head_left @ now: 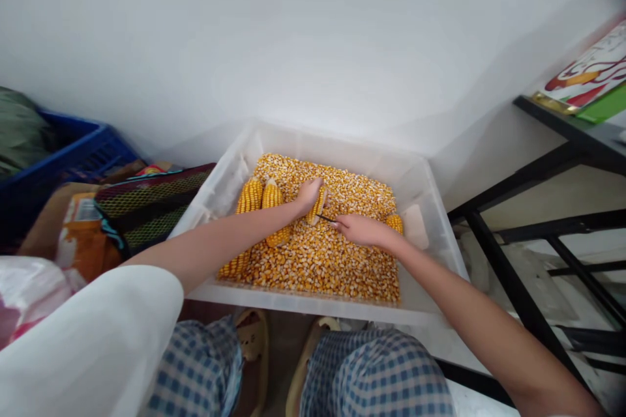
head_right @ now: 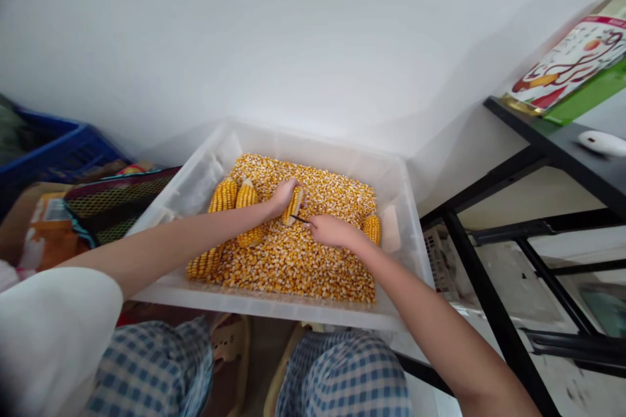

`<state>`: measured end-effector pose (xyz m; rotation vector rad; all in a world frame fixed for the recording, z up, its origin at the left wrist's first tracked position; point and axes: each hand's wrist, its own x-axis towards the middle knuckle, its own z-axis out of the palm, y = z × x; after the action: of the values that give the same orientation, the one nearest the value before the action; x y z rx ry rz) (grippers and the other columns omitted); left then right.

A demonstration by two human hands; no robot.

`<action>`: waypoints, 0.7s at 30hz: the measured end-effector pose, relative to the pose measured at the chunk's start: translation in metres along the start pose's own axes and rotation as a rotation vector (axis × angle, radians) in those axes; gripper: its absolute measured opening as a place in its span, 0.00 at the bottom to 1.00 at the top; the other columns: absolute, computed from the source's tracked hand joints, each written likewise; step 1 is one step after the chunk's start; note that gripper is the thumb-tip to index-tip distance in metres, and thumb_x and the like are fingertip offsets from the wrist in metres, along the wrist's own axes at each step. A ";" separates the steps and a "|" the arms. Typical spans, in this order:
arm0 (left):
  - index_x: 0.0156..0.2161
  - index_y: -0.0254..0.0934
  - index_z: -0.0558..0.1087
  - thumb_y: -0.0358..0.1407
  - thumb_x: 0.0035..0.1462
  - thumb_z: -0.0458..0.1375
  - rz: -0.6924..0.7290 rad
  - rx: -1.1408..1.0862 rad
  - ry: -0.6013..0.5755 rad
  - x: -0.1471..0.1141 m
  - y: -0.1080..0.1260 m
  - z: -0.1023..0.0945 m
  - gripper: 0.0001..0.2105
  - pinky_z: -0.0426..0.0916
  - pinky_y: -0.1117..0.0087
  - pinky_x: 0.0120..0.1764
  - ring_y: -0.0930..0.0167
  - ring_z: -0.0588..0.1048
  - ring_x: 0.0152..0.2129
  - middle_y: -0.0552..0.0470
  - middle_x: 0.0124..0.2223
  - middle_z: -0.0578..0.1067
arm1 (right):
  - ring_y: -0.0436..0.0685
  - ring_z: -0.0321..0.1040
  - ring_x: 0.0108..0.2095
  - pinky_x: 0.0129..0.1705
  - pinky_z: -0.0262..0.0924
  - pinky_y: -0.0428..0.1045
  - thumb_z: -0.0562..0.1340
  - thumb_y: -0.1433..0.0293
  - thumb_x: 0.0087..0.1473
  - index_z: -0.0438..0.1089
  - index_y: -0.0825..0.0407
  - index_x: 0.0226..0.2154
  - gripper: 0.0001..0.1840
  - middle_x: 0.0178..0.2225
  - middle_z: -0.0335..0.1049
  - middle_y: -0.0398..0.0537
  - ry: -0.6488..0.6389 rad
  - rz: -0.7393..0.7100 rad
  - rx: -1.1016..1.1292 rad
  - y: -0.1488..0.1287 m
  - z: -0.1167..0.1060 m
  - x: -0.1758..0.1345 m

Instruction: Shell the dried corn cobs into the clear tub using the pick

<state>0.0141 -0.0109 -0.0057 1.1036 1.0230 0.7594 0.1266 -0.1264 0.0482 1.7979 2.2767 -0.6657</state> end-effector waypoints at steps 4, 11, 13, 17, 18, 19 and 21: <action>0.23 0.36 0.61 0.36 0.48 0.45 0.000 -0.088 -0.039 -0.002 0.001 0.001 0.08 0.62 0.71 0.19 0.72 0.66 0.12 0.53 0.15 0.66 | 0.55 0.66 0.33 0.31 0.52 0.45 0.42 0.61 0.58 0.67 0.54 0.37 0.23 0.36 0.71 0.54 0.010 0.017 0.004 -0.001 -0.001 0.000; 0.24 0.35 0.63 0.36 0.48 0.47 -0.028 -0.088 -0.004 -0.002 0.002 0.001 0.08 0.64 0.71 0.19 0.71 0.67 0.12 0.53 0.14 0.66 | 0.54 0.67 0.33 0.31 0.52 0.45 0.42 0.62 0.59 0.67 0.55 0.38 0.22 0.37 0.71 0.54 0.028 0.046 -0.007 -0.004 -0.001 -0.003; 0.25 0.35 0.63 0.36 0.48 0.47 -0.027 -0.086 0.006 -0.003 0.003 0.001 0.07 0.64 0.70 0.19 0.71 0.66 0.12 0.54 0.14 0.66 | 0.54 0.67 0.34 0.32 0.52 0.45 0.43 0.63 0.59 0.67 0.55 0.39 0.22 0.38 0.71 0.54 0.035 0.062 -0.021 -0.003 -0.001 -0.003; 0.26 0.35 0.64 0.35 0.48 0.46 -0.026 -0.079 0.007 -0.003 0.003 0.002 0.07 0.63 0.70 0.20 0.71 0.66 0.12 0.54 0.14 0.65 | 0.54 0.66 0.34 0.33 0.52 0.45 0.43 0.63 0.59 0.66 0.55 0.39 0.21 0.38 0.71 0.54 0.031 0.070 -0.019 -0.001 0.001 -0.002; 0.26 0.34 0.64 0.35 0.48 0.46 -0.026 -0.079 0.005 -0.003 0.003 0.002 0.07 0.64 0.70 0.20 0.71 0.66 0.12 0.54 0.14 0.65 | 0.54 0.66 0.34 0.33 0.52 0.45 0.42 0.63 0.59 0.66 0.54 0.40 0.21 0.38 0.71 0.54 0.031 0.072 -0.015 -0.001 0.003 -0.001; 0.26 0.34 0.64 0.35 0.48 0.46 -0.023 -0.079 0.002 -0.002 0.002 0.002 0.08 0.64 0.70 0.21 0.71 0.67 0.12 0.54 0.14 0.65 | 0.54 0.66 0.34 0.33 0.52 0.45 0.42 0.63 0.59 0.66 0.54 0.40 0.21 0.38 0.71 0.54 0.034 0.080 -0.011 -0.001 0.005 0.000; 0.26 0.34 0.64 0.36 0.48 0.46 -0.004 -0.071 -0.004 0.000 0.000 0.002 0.08 0.64 0.70 0.21 0.71 0.66 0.12 0.54 0.14 0.65 | 0.55 0.66 0.34 0.32 0.52 0.45 0.42 0.64 0.59 0.66 0.54 0.40 0.22 0.38 0.71 0.55 0.043 0.106 -0.002 -0.002 0.009 0.002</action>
<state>0.0157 -0.0116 -0.0056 1.0413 0.9875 0.7843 0.1233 -0.1288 0.0402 1.9343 2.1892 -0.6116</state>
